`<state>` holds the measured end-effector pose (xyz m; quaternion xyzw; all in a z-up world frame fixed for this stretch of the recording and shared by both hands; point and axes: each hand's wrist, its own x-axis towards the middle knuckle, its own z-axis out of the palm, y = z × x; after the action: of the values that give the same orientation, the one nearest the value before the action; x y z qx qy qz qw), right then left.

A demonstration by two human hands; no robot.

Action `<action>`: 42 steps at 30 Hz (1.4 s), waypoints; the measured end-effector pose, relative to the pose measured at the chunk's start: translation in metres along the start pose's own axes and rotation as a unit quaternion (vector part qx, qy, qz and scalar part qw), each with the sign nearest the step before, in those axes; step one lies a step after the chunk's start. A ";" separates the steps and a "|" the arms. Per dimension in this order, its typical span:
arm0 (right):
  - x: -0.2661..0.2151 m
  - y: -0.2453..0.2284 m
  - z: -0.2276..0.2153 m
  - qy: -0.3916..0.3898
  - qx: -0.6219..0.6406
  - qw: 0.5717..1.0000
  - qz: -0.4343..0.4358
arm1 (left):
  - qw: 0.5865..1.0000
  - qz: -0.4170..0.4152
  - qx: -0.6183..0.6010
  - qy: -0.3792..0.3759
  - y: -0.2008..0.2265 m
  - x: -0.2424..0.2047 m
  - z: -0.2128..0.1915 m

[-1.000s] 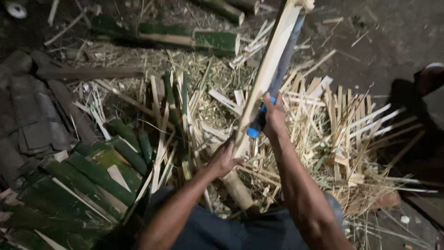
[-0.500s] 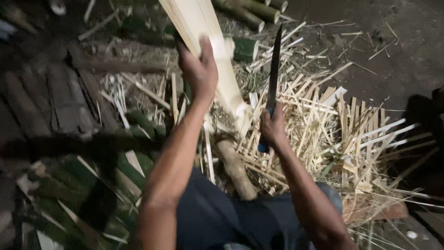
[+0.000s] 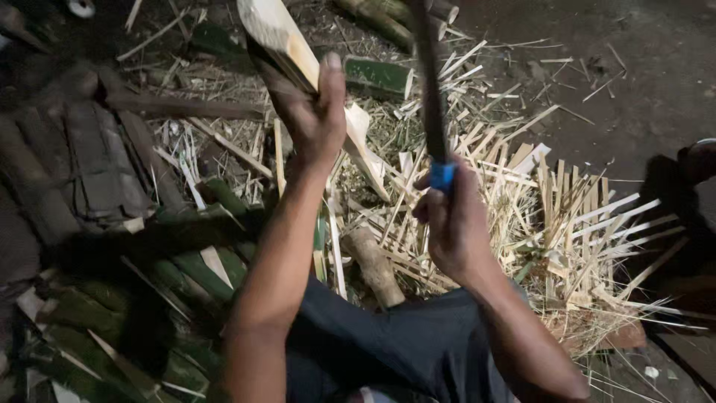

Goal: The person uses a knife and a wooden mallet to split bamboo stalks into thin strips. They repeatedly position the bamboo, strike the knife with the mallet, and separate the resulting strips, accumulating a pile of split bamboo on the floor.

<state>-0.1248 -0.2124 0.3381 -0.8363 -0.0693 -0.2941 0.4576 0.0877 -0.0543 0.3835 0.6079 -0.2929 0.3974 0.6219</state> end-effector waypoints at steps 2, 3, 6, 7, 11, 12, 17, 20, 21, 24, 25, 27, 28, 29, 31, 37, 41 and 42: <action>0.004 0.016 0.003 -0.054 -0.078 0.995 0.042 | 0.999 0.036 0.017 0.012 0.010 -0.006 0.009; 0.007 0.035 0.020 -0.131 -0.142 0.976 0.104 | 0.999 0.033 0.028 0.016 0.017 -0.010 0.010; -0.032 0.106 0.062 -0.325 -0.264 0.890 0.181 | 1.000 0.005 0.018 0.012 0.038 -0.010 0.002; -0.036 0.134 0.062 -0.318 -0.277 0.898 0.128 | 1.000 -0.012 -0.015 0.005 0.038 0.011 0.010; -0.086 0.198 0.056 -0.120 -0.196 0.953 0.195 | 0.979 -0.163 -0.118 -0.024 0.026 0.011 -0.004; -0.096 0.197 0.058 -0.093 -0.183 0.956 0.210 | 0.992 -0.091 -0.087 -0.025 0.021 0.009 -0.001; -0.065 0.196 0.102 -0.006 -0.161 0.983 0.093 | 0.996 0.040 -0.078 -0.019 0.003 -0.022 0.005; -0.084 0.214 0.123 -0.261 -0.236 0.901 0.253 | 0.998 0.013 -0.058 -0.018 -0.005 -0.054 0.006; -0.088 0.223 0.126 -0.342 -0.255 0.860 0.278 | 0.999 0.008 -0.052 -0.016 -0.011 -0.055 0.006; -0.081 0.240 0.115 -0.293 -0.198 0.881 0.315 | 1.000 -0.008 -0.029 0.007 -0.022 -0.041 0.014; -0.096 0.230 0.109 -0.253 -0.156 0.888 0.351 | 0.999 -0.049 -0.005 0.009 -0.024 -0.049 0.014; -0.085 0.201 0.094 -0.132 -0.024 0.898 0.419 | 0.988 -0.110 -0.080 -0.068 -0.031 -0.046 0.018; -0.062 0.181 0.080 -0.079 0.033 0.904 0.418 | 0.965 -0.131 -0.174 -0.146 -0.033 -0.035 0.030; -0.042 0.154 0.064 -0.046 0.081 0.905 0.415 | 0.927 -0.159 -0.259 -0.218 -0.032 -0.031 0.032; -0.017 0.090 0.025 0.020 0.093 0.977 0.191 | 0.975 -0.022 -0.111 -0.192 -0.022 -0.019 0.043; 0.028 -0.069 -0.070 0.078 0.021 0.997 -0.013 | 0.972 -0.034 0.012 -0.234 0.039 -0.001 0.062; 0.051 -0.102 -0.084 0.049 -0.048 0.997 0.022 | 0.962 -0.041 -0.105 -0.250 0.060 -0.003 0.062; 0.057 -0.104 -0.084 0.044 -0.069 0.996 0.035 | 0.961 -0.067 -0.096 -0.250 0.061 -0.003 0.063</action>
<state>-0.1543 -0.2293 0.4792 -0.8540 0.0002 -0.3182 0.4116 0.0413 -0.1209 0.4185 0.6437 -0.4346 0.1599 0.6093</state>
